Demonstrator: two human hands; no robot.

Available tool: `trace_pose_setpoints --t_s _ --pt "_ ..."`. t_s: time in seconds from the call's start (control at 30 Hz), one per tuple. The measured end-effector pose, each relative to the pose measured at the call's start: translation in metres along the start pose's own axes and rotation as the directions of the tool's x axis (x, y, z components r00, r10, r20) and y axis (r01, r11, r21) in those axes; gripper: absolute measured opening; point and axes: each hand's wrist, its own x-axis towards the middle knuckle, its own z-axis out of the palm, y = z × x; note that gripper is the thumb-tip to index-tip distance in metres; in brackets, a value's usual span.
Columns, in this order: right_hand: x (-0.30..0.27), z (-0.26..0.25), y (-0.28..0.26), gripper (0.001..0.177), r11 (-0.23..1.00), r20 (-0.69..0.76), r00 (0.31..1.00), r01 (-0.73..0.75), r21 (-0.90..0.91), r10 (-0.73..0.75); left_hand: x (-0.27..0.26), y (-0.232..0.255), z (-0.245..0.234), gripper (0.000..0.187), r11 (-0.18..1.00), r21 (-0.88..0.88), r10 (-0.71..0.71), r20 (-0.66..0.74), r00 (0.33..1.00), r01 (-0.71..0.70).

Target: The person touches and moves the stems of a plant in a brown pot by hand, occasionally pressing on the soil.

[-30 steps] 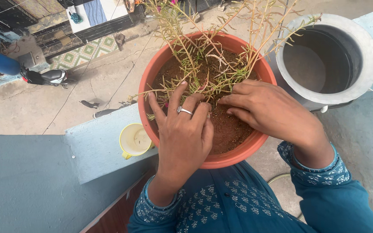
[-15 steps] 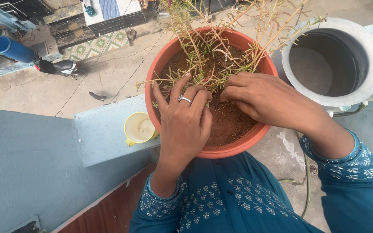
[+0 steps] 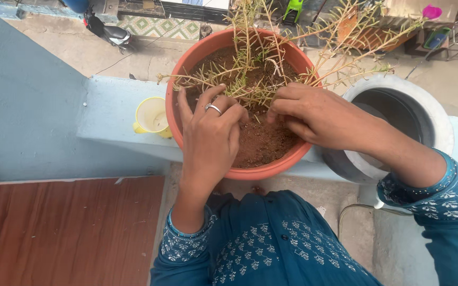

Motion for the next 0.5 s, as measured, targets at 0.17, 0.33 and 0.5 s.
trace_pose_setpoints --t_s 0.17,0.33,0.5 --pt "-0.015 -0.009 0.018 0.024 0.986 0.112 0.981 0.162 -0.039 -0.156 -0.009 0.012 0.008 0.012 0.973 0.141 -0.166 -0.135 0.977 0.185" --pt "-0.001 -0.008 0.024 0.04 0.969 0.195 0.957 0.234 -0.077 -0.215 -0.009 0.006 0.015 0.013 0.972 0.112 -0.187 -0.176 0.966 0.209" --pt "0.031 0.003 0.021 0.049 0.998 0.335 0.942 0.015 0.061 -0.035 -0.011 0.003 0.018 0.016 0.965 0.13 -0.201 -0.191 0.961 0.228"
